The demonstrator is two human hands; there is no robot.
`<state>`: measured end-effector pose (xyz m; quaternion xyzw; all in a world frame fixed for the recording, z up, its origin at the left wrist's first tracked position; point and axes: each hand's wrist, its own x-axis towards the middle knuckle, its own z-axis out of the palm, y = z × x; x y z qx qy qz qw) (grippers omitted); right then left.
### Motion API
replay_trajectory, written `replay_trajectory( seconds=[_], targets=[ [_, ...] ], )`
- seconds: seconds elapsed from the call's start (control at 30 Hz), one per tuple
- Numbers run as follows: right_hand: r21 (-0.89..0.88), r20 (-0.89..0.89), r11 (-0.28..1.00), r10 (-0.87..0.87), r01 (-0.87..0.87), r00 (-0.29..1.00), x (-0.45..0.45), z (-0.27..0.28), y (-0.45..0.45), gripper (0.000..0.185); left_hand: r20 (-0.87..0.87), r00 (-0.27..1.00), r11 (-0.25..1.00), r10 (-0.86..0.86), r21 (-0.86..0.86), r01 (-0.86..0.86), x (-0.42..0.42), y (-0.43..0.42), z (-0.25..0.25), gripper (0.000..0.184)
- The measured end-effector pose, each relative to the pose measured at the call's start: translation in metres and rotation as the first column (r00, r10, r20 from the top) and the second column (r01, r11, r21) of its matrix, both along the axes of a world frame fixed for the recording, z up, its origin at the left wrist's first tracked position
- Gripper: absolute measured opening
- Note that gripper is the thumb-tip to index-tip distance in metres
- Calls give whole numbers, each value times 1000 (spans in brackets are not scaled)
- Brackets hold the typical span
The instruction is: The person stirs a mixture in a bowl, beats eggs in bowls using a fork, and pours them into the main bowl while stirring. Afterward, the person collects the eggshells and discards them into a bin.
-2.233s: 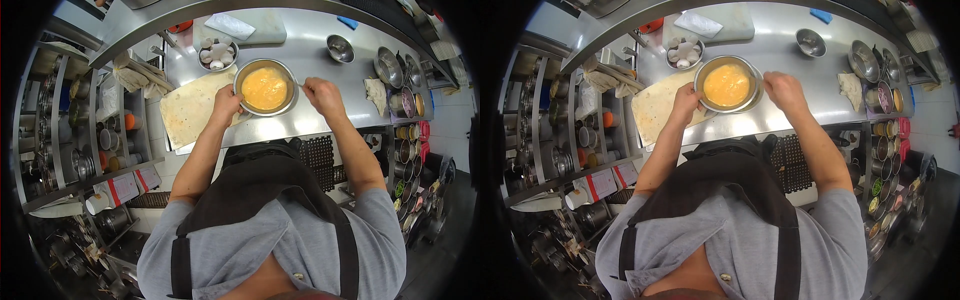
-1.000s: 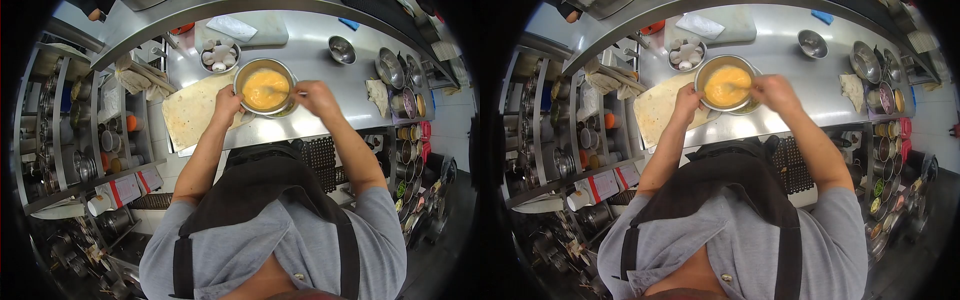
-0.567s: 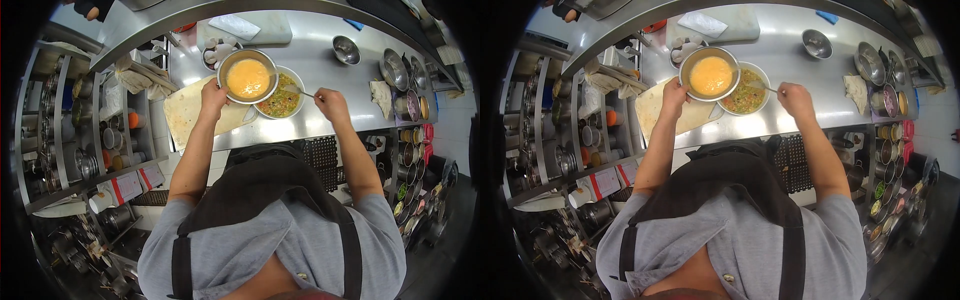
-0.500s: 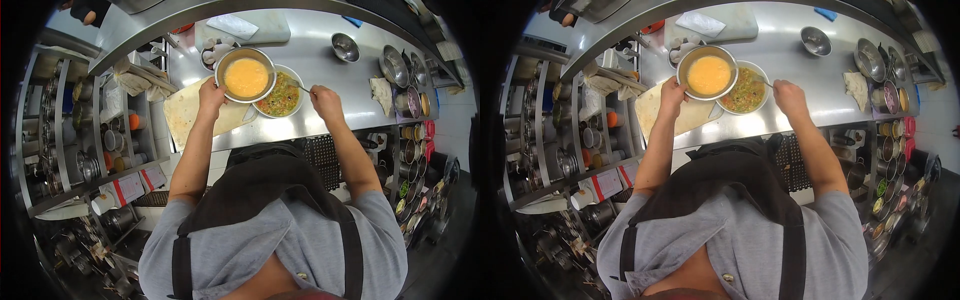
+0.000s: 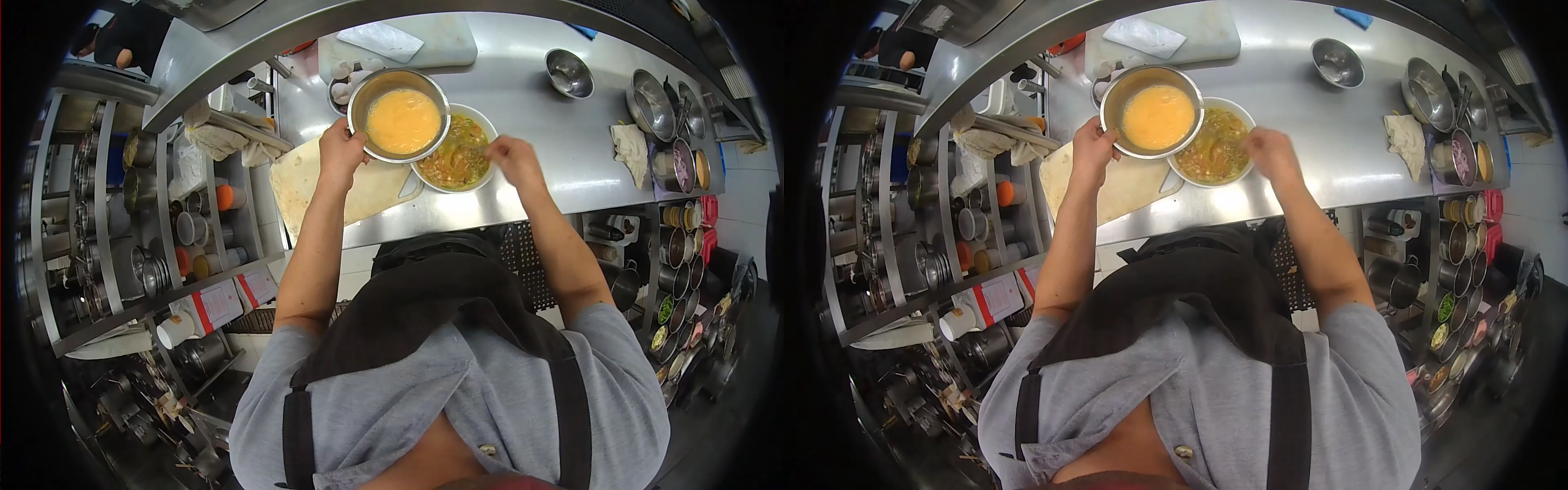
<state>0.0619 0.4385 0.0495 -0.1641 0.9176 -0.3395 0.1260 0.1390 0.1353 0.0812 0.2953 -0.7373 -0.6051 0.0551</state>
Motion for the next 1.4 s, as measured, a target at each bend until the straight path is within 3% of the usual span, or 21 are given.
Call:
replay_trajectory(
  seconds=[0.03,0.1,0.17,0.2,0.3,0.37,0.43,0.5,0.57,0.63,0.7,0.83,0.9,0.97,1.03,1.1,1.17,1.23,1.3,1.37,1.4],
  targets=[
    [-50,9,984,-172,173,985,-5,0,1,13,-5,1000,1000,-6,-2,6,0,0,1,18],
    [77,-70,987,-136,141,988,-1,-12,-3,13,-13,1000,1000,-19,-8,19,-2,-1,2,18],
    [211,57,956,195,-203,979,15,-4,-11,11,-44,999,996,-7,89,11,-2,-2,-2,19],
    [138,49,950,277,-281,960,1,-18,0,11,-42,999,996,-9,87,13,-2,-1,-2,19],
    [317,57,942,99,-112,993,-24,8,7,13,-46,999,995,-3,100,7,-1,2,0,19],
    [341,-223,935,179,-95,958,-8,-10,-9,15,-30,1000,996,-2,91,5,-3,3,-1,18],
    [328,-108,895,352,-301,930,13,5,-19,13,-45,999,996,-9,85,13,-4,4,-1,19],
    [192,-30,916,364,-352,931,-9,-18,3,12,-57,998,997,-7,76,11,-3,0,-2,19],
    [295,17,942,163,-160,987,-26,9,8,12,-47,999,994,-12,107,17,-2,-2,-4,19],
    [339,-116,938,119,-73,986,-17,6,-9,12,-40,999,993,-16,112,20,-6,0,-4,19],
    [320,-159,892,383,-319,910,8,12,-26,12,-28,999,994,-17,111,20,-7,2,-2,19],
    [375,52,903,206,-210,977,-28,24,3,13,-52,999,996,-8,91,13,-4,-1,-1,19],
    [403,-86,906,176,-128,981,-22,6,-6,13,-43,999,997,-22,78,26,-7,1,0,20],
    [334,-179,900,353,-281,918,4,-2,-21,12,-58,998,999,-26,26,27,-9,5,5,21],
    [311,-57,885,381,-346,923,-1,7,-13,12,-49,998,999,-45,-19,44,-12,2,6,21],
    [313,33,931,186,-187,982,-22,8,6,12,-31,998,997,-63,-55,62,-12,3,7,21],
    [320,-95,944,122,-85,988,-19,3,-4,14,-61,994,993,-91,-79,86,-17,6,13,22],
    [262,-248,939,289,-223,925,5,0,-24,10,-59,994,992,-97,-84,92,-20,7,13,23],
    [272,-107,915,337,-299,935,2,6,-16,9,-54,994,992,-97,-91,92,-22,6,14,24],
    [236,71,957,155,-167,985,-20,-4,5,10,-82,992,992,-96,-94,88,-22,7,18,23],
    [265,-52,961,96,-79,994,-21,8,7,10,-82,992,992,-97,-94,89,-22,8,20,23]
  ],
)
